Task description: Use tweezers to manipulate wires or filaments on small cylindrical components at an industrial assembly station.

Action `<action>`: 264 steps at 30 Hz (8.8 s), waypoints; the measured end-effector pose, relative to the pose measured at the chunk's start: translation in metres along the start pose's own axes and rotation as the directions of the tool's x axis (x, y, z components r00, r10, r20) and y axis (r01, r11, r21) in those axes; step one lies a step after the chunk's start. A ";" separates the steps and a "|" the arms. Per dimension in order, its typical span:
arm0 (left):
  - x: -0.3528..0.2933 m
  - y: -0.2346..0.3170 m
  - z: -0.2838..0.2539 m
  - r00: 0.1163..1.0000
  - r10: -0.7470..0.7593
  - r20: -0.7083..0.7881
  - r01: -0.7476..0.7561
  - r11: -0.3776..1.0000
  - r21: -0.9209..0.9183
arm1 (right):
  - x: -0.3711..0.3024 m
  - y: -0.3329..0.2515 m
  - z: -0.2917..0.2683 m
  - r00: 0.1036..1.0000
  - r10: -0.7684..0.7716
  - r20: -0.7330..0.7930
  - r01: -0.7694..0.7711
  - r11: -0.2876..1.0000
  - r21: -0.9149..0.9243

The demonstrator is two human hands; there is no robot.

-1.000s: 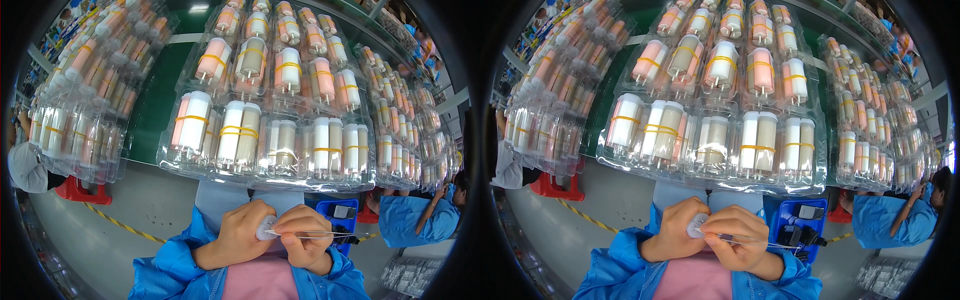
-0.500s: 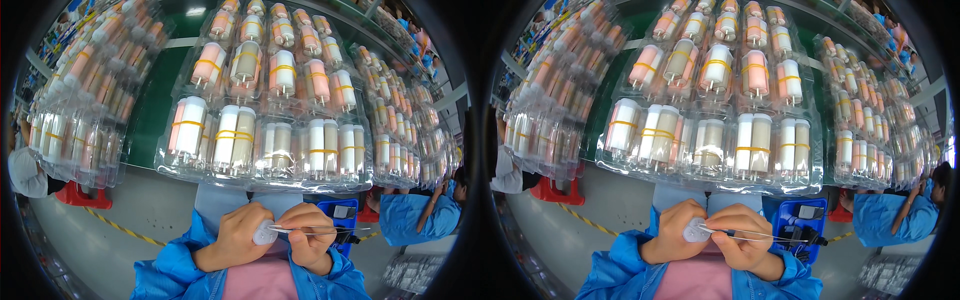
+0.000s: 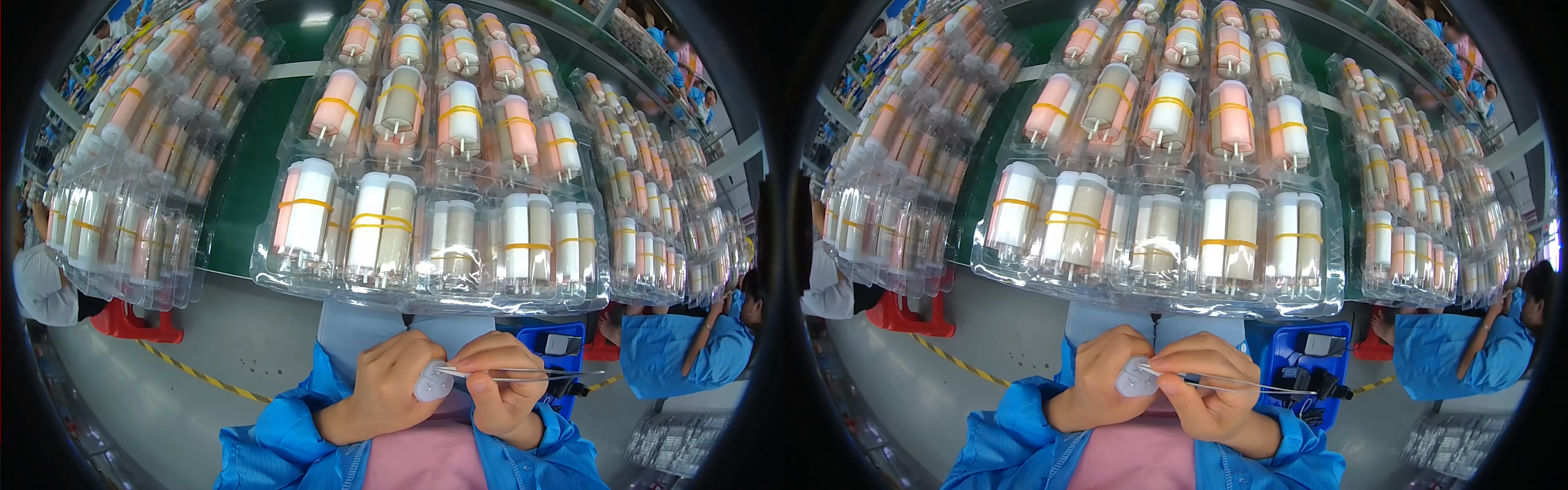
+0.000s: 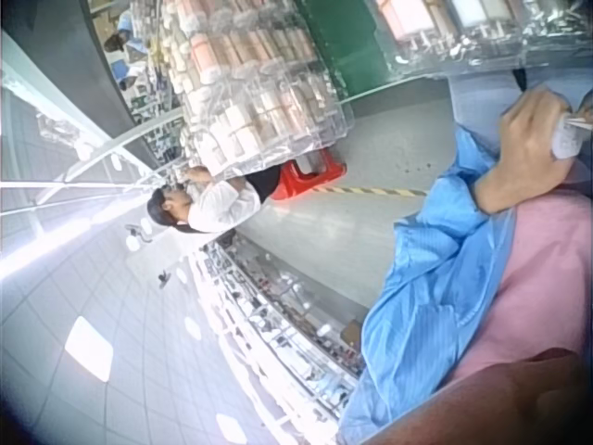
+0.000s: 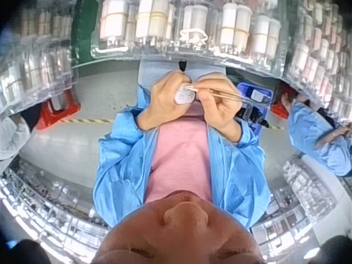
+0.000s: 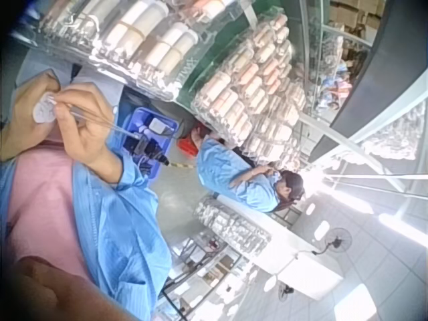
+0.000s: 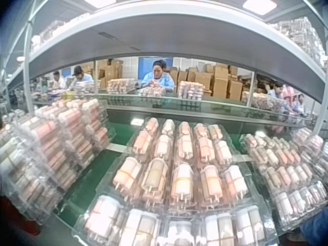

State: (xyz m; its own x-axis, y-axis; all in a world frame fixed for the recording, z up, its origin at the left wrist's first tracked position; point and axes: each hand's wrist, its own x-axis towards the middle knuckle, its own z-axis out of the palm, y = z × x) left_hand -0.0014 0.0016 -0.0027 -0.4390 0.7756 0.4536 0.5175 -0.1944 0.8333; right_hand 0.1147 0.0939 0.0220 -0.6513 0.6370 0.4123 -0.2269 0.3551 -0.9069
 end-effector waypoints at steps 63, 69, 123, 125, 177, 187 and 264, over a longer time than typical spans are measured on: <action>0.001 -0.004 -0.002 0.997 0.076 -0.021 -0.074 0.993 0.093 | 0.000 0.004 0.000 0.995 -0.096 0.038 0.097 0.995 -0.021; 0.000 -0.005 -0.002 0.996 0.085 -0.013 -0.083 0.990 0.113 | 0.002 0.004 0.001 0.989 -0.134 0.058 0.138 0.988 -0.066; -0.002 -0.005 0.000 0.993 -0.103 0.055 0.105 0.994 -0.030 | -0.005 0.000 0.000 0.997 0.043 0.059 -0.045 0.998 0.036; -0.003 -0.006 0.000 0.994 -0.094 0.047 0.095 0.995 -0.013 | -0.004 -0.001 0.002 0.997 0.047 0.054 -0.049 0.998 0.036; 0.000 -0.007 -0.004 0.995 0.050 0.081 -0.076 0.933 0.351 | 0.005 -0.001 0.002 0.990 0.069 0.127 -0.062 0.996 -0.061; 0.000 -0.010 -0.003 0.998 -0.056 -0.009 0.056 0.998 0.036 | -0.005 0.012 0.002 0.999 0.035 -0.015 -0.032 0.985 0.167; 0.001 -0.005 0.001 0.998 -0.022 -0.063 0.021 1.000 -0.016 | -0.003 0.008 0.006 0.989 -0.148 -0.032 0.148 0.989 -0.004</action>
State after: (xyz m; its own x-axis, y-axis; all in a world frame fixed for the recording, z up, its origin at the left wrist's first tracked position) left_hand -0.0037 0.0041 -0.0063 -0.4962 0.7401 0.4538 0.4958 -0.1876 0.8480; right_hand 0.1104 0.0912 0.0132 -0.5873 0.5990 0.5443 -0.3173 0.4483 -0.8357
